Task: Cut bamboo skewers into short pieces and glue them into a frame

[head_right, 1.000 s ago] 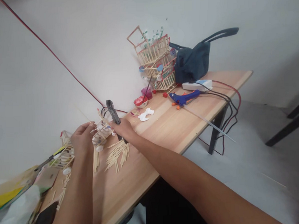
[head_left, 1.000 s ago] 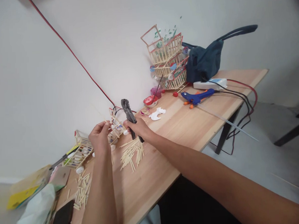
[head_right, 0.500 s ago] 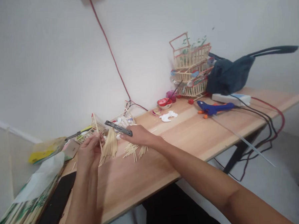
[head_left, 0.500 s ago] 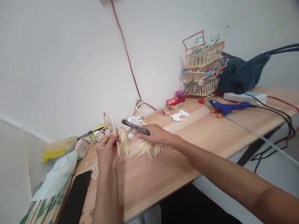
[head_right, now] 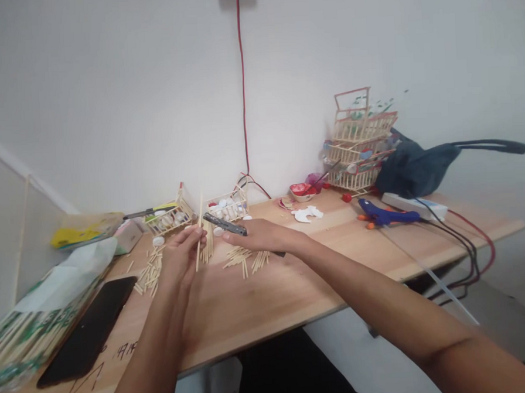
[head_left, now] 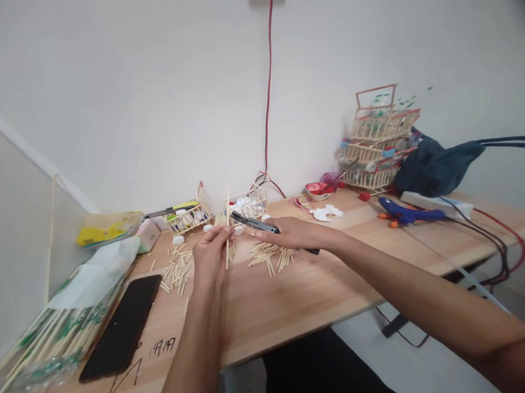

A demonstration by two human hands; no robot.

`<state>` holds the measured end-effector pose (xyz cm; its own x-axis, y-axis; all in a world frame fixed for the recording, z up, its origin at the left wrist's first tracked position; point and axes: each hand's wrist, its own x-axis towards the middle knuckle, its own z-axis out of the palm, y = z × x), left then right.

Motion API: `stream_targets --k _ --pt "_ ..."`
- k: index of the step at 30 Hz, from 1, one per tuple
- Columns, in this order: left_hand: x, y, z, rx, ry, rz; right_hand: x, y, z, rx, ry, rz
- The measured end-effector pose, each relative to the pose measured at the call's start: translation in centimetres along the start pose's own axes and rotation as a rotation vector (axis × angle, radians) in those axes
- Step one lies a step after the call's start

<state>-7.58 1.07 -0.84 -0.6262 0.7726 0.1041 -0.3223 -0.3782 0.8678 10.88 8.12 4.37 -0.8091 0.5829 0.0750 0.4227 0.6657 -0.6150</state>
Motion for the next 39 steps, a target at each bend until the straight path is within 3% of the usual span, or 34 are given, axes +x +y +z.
stream_targets --k 9,16,24,30,39 --pt "-0.5 -0.3 0.4 0.046 -0.101 -0.032 -0.7 0.8 0.4 -0.053 0.0 0.03" --pt "-0.5 -0.8 0.3 0.227 -0.083 -0.001 0.1 0.0 1.6 -0.167 0.019 0.074" --pt "-0.2 -1.3 -0.1 0.254 -0.092 0.011 0.1 -0.4 2.2 -0.196 0.056 0.086" --pt "0.0 -1.2 -0.3 0.432 -0.113 0.138 0.2 0.4 2.2 -0.217 0.071 0.078" --pt "-1.7 -0.3 0.9 0.693 -0.035 0.413 0.0 -0.2 2.2 -0.211 0.067 0.112"
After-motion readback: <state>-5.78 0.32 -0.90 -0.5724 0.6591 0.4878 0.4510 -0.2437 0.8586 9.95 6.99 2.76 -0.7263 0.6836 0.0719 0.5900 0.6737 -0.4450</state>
